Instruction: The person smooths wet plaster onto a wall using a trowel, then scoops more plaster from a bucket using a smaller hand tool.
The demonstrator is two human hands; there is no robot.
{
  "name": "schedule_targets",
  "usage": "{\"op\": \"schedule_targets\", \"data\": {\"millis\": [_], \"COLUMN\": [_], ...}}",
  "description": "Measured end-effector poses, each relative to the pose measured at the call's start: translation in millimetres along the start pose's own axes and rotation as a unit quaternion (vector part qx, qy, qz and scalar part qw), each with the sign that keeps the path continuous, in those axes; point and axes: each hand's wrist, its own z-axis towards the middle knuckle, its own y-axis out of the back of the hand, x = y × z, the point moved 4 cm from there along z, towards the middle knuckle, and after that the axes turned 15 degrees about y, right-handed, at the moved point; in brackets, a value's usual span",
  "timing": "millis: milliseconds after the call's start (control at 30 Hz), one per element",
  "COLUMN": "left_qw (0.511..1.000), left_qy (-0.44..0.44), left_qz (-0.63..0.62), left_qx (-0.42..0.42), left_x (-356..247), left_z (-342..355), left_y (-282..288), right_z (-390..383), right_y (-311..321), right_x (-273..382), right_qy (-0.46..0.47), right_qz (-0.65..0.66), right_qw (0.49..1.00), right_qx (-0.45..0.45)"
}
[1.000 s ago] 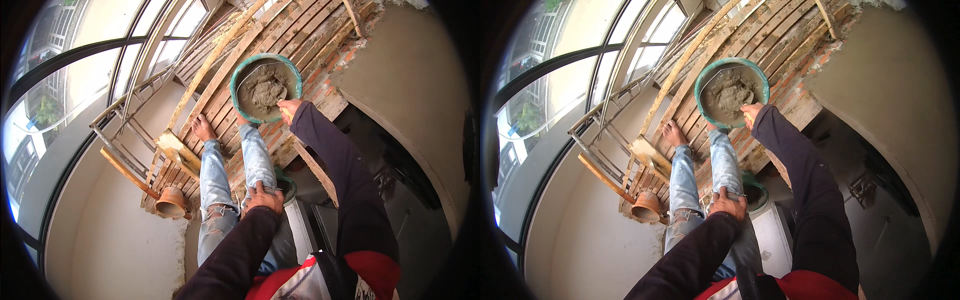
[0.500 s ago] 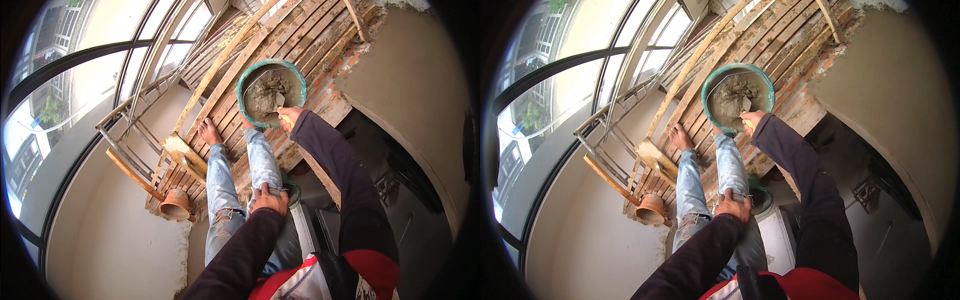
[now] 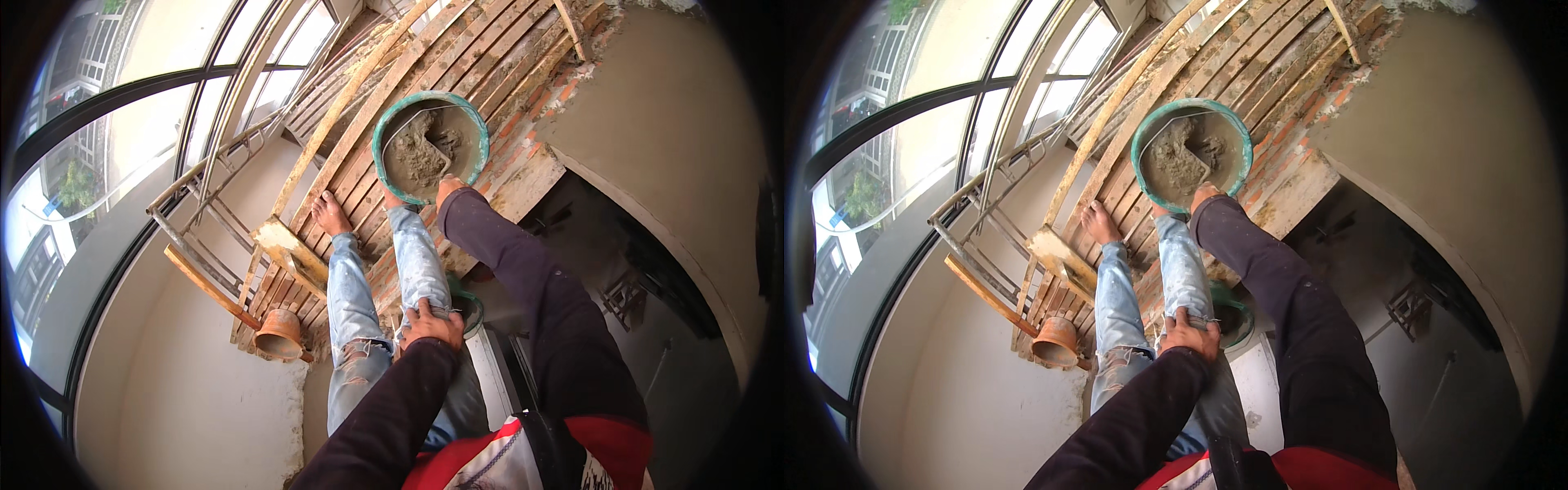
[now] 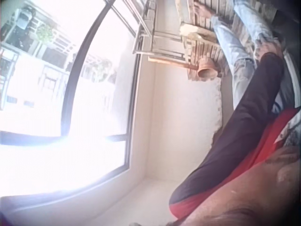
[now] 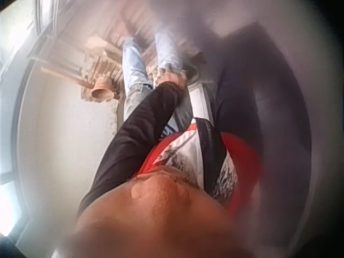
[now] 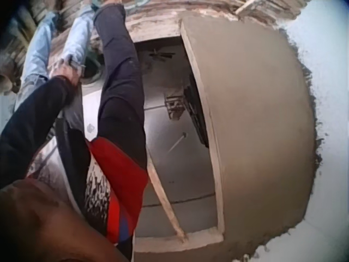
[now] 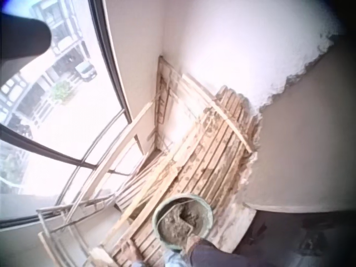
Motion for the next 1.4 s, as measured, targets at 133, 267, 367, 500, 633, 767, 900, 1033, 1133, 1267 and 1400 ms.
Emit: {"op": "schedule_targets", "data": {"millis": [133, 267, 367, 500, 633, 767, 900, 1033, 1133, 1267, 1400], "left_qw": [1.000, 1.000, 1.000, 0.999, 0.999, 0.999, 0.998, 0.998, 0.994, 0.996, 0.995], "left_qy": [-0.002, 0.001, -0.011, -0.018, -0.001, -0.003, -0.024, -0.030, -0.078, -0.039, -0.047], "left_qz": [-0.001, -0.007, 0.006, 0.028, 0.033, 0.033, 0.052, 0.042, 0.070, 0.069, 0.081], "left_qx": [0.028, 0.018, 0.016, 0.029, 0.019, 0.006, -0.002, -0.019, -0.028, -0.032, -0.031], "left_x": [1, 5, -2, -19, -19, -25, -38, -45, -54, -62, -60], "left_z": [-10, -5, -3, -15, -14, -24, -32, -43, -31, -37, -47], "left_y": [9, 7, 1, 11, -1, -5, -10, -5, -55, -35, -36], "right_z": [-87, -99, -23, 74, 2, -81, -114, -12, 52, 6, -78], "right_y": [19, 62, 87, 38, 11, 9, 32, 71, 34, 35, 0], "right_x": [-29, -45, -60, -56, -31, -53, -88, -92, -130, -88, -87], "right_qy": [0.001, 0.017, -0.051, 0.066, -0.091, -0.054, -0.017, 0.057, 0.182, -0.061, -0.036], "right_qz": [-0.070, -0.095, -0.095, -0.224, 0.123, 0.110, 0.090, -0.091, -0.335, 0.205, 0.215], "right_qw": [0.997, 0.992, 0.994, 0.954, 0.986, 0.992, 0.996, 0.994, 0.905, 0.972, 0.975], "right_qx": [0.032, -0.078, -0.020, 0.190, -0.061, -0.015, -0.014, 0.035, 0.190, -0.103, -0.049]}}
